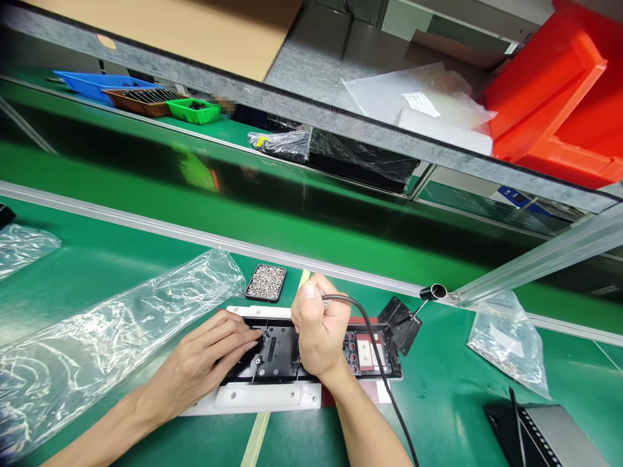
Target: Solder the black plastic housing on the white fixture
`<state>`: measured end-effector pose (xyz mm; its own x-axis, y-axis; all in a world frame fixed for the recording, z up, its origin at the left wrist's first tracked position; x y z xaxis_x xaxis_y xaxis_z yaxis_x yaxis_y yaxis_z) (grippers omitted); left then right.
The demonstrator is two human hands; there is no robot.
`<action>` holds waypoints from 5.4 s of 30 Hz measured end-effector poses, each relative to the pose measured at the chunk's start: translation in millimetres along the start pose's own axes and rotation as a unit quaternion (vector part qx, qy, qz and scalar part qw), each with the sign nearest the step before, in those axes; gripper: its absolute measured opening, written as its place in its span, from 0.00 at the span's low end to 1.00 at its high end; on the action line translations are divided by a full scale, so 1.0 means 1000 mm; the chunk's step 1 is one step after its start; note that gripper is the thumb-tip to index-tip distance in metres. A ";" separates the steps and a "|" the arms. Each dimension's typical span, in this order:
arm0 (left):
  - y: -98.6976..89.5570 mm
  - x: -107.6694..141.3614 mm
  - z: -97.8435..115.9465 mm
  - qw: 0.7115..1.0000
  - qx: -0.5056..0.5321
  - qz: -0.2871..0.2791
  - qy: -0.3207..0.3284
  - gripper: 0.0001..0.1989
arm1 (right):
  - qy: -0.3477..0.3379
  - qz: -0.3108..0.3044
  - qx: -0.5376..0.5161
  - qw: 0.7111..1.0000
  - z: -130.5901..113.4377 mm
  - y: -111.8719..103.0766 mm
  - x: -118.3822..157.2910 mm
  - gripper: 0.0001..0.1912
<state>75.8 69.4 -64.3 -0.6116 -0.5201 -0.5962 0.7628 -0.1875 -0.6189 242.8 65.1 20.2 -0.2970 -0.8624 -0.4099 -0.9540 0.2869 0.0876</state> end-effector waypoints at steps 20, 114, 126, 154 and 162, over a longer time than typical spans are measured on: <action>0.000 0.000 -0.001 1.000 0.002 0.004 0.001 0.18 | -0.007 -0.004 -0.026 1.000 -0.001 0.001 0.000 0.24; 0.001 0.001 -0.001 1.000 0.003 0.000 -0.004 0.18 | -0.003 0.001 -0.007 1.000 0.000 0.000 0.001 0.24; 0.001 0.001 0.000 1.000 0.003 -0.003 -0.002 0.18 | -0.008 0.001 -0.010 1.000 0.001 -0.001 0.002 0.24; 0.003 0.004 -0.002 1.000 0.002 0.000 0.003 0.18 | -0.014 0.002 -0.013 1.000 -0.001 -0.001 0.002 0.23; 0.001 0.002 0.000 1.000 -0.007 0.002 0.014 0.19 | -0.012 0.003 -0.009 1.000 -0.001 -0.001 0.000 0.24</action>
<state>75.1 68.2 -65.6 -0.6137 -0.4974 -0.6131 0.7629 -0.1736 -0.6228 244.0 63.8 21.1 -0.3016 -0.8501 -0.4317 -0.9529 0.2844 0.1058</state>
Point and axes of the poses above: each hand's wrist, its own x-axis away from the middle knuckle, its own y-axis out of the palm, z = x × y, the point moved 9 cm from there along -x, towards the middle knuckle, and after that the axes turned 9 degrees about x, right-handed, at the moved point
